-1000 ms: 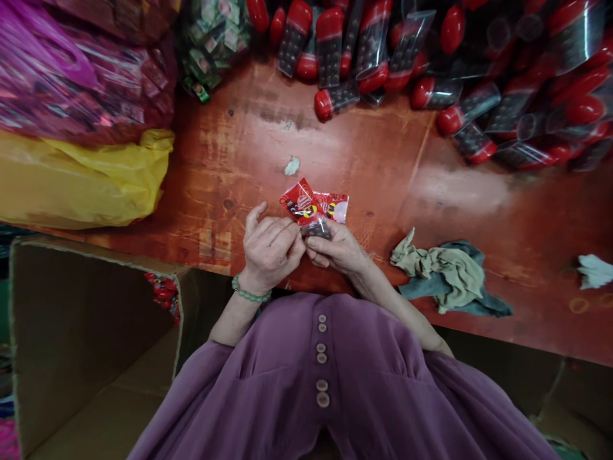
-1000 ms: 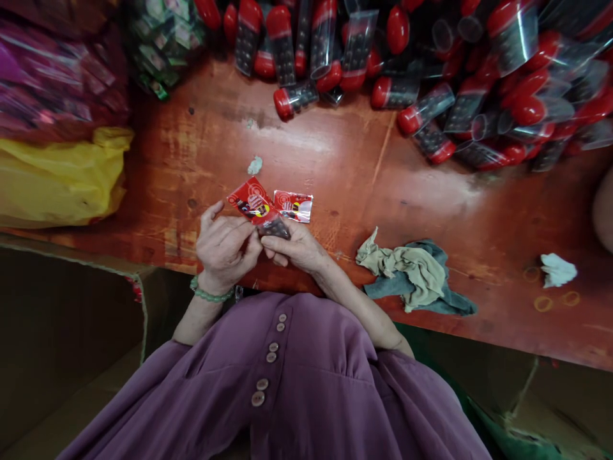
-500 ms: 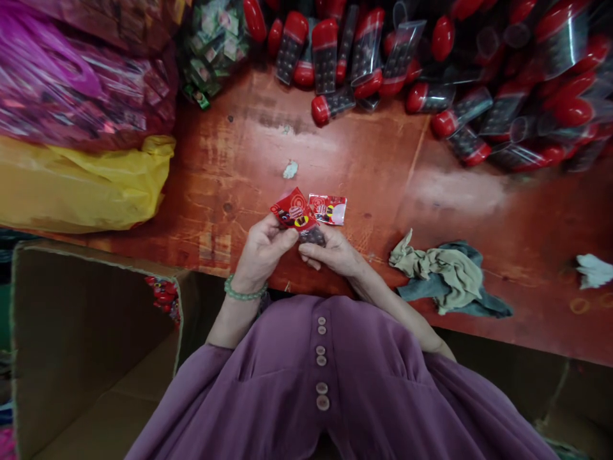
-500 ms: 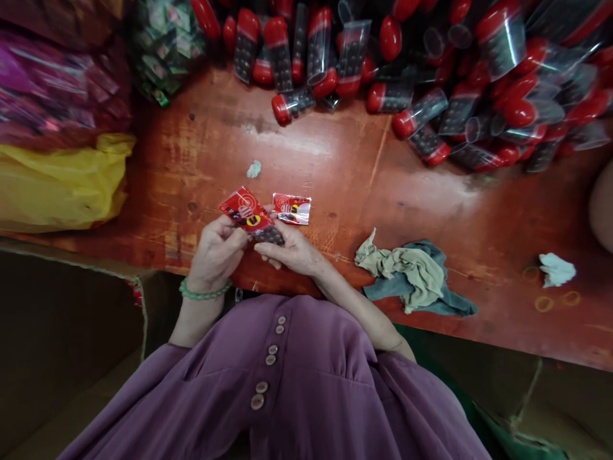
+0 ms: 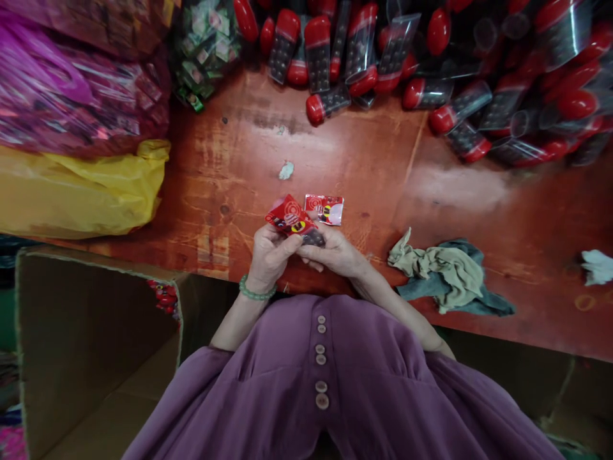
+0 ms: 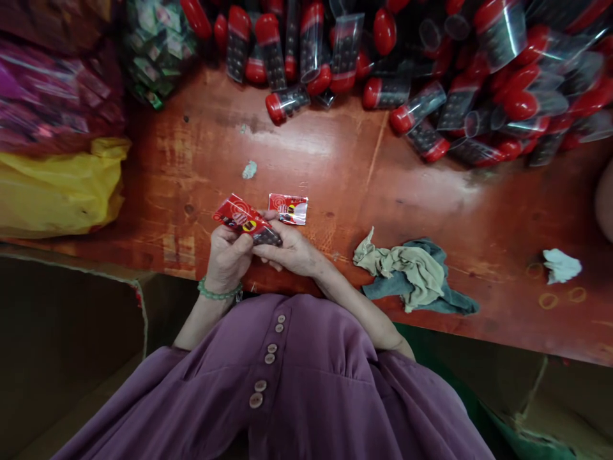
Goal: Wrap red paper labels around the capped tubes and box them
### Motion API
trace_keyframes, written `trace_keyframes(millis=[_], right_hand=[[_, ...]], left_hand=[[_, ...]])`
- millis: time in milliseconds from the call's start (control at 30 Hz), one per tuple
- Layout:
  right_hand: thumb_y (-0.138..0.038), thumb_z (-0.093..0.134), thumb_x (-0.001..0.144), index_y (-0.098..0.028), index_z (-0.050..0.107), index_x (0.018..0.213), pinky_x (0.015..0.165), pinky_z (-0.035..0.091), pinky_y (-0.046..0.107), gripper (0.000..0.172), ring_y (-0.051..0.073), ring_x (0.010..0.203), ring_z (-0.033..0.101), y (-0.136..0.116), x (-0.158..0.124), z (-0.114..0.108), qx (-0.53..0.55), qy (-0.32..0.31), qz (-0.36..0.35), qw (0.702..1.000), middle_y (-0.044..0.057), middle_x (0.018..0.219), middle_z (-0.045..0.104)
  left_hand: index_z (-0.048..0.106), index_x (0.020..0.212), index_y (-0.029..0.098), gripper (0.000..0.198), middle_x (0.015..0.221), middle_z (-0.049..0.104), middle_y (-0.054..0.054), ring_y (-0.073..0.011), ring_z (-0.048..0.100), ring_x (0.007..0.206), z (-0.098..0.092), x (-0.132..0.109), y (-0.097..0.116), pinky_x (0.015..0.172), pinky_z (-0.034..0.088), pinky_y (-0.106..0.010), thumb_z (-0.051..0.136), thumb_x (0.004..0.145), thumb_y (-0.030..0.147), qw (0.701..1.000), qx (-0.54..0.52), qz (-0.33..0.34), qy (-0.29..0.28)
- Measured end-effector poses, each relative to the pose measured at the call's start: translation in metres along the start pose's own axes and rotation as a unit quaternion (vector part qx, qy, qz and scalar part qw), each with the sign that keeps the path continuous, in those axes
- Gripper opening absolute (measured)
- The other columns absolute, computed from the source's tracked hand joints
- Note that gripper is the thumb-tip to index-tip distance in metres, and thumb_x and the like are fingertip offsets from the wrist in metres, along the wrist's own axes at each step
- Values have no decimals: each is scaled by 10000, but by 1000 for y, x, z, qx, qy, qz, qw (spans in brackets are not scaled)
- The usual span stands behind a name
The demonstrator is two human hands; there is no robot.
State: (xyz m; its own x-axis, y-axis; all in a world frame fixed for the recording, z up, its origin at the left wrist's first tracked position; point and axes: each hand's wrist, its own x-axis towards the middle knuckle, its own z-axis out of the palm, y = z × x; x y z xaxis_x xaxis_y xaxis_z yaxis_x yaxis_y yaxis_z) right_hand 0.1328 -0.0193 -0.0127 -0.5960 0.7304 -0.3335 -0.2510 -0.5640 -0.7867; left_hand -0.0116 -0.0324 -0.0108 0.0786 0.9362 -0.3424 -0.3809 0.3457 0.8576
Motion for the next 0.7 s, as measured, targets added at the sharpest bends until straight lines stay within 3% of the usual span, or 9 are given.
trace_keyframes(millis=[167, 333, 467, 567, 700], right_hand=[[-404, 698, 850, -200, 473, 929, 409, 349, 191, 314, 50, 446, 431, 1, -1, 2, -67, 4, 6, 998, -90, 649, 508], [-339, 693, 851, -173, 561, 978, 640, 466, 223, 248, 88, 693, 518, 6, 0, 1, -126, 28, -67, 989, -35, 812, 554], [-405, 701, 843, -181, 596, 1100, 792, 510, 279, 357, 139, 869, 577, 7, 2, 1, -102, 15, -76, 992, 6, 939, 604], [-425, 732, 817, -200, 592, 1136, 744, 519, 263, 414, 150, 876, 583, 4, 2, 3, -83, 21, -74, 994, 8, 931, 604], [-358, 724, 834, -191, 569, 1048, 556, 452, 196, 313, 96, 669, 534, 0, 1, 3, -81, 24, -45, 995, -39, 763, 547]], left_hand=[[710, 881, 194, 372, 1033, 752, -95, -256, 712, 1004, 1, 9, 7, 869, 592, -383, 797, 693, 502, 997, 50, 51, 9], [675, 806, 190, 256, 1022, 749, -81, -241, 706, 985, 4, 10, 6, 892, 576, -397, 765, 728, 417, 997, 69, 39, -11], [681, 823, 193, 220, 1046, 753, -78, -232, 694, 1025, 7, 7, 4, 934, 557, -398, 734, 779, 401, 996, 71, 28, -48], [699, 834, 197, 200, 1076, 752, -77, -231, 697, 1026, 7, 6, 3, 924, 560, -391, 744, 779, 384, 997, 44, 16, -66], [714, 893, 197, 295, 1087, 747, -92, -243, 707, 1003, 3, 6, 3, 841, 586, -364, 768, 749, 448, 998, 14, 21, -53]])
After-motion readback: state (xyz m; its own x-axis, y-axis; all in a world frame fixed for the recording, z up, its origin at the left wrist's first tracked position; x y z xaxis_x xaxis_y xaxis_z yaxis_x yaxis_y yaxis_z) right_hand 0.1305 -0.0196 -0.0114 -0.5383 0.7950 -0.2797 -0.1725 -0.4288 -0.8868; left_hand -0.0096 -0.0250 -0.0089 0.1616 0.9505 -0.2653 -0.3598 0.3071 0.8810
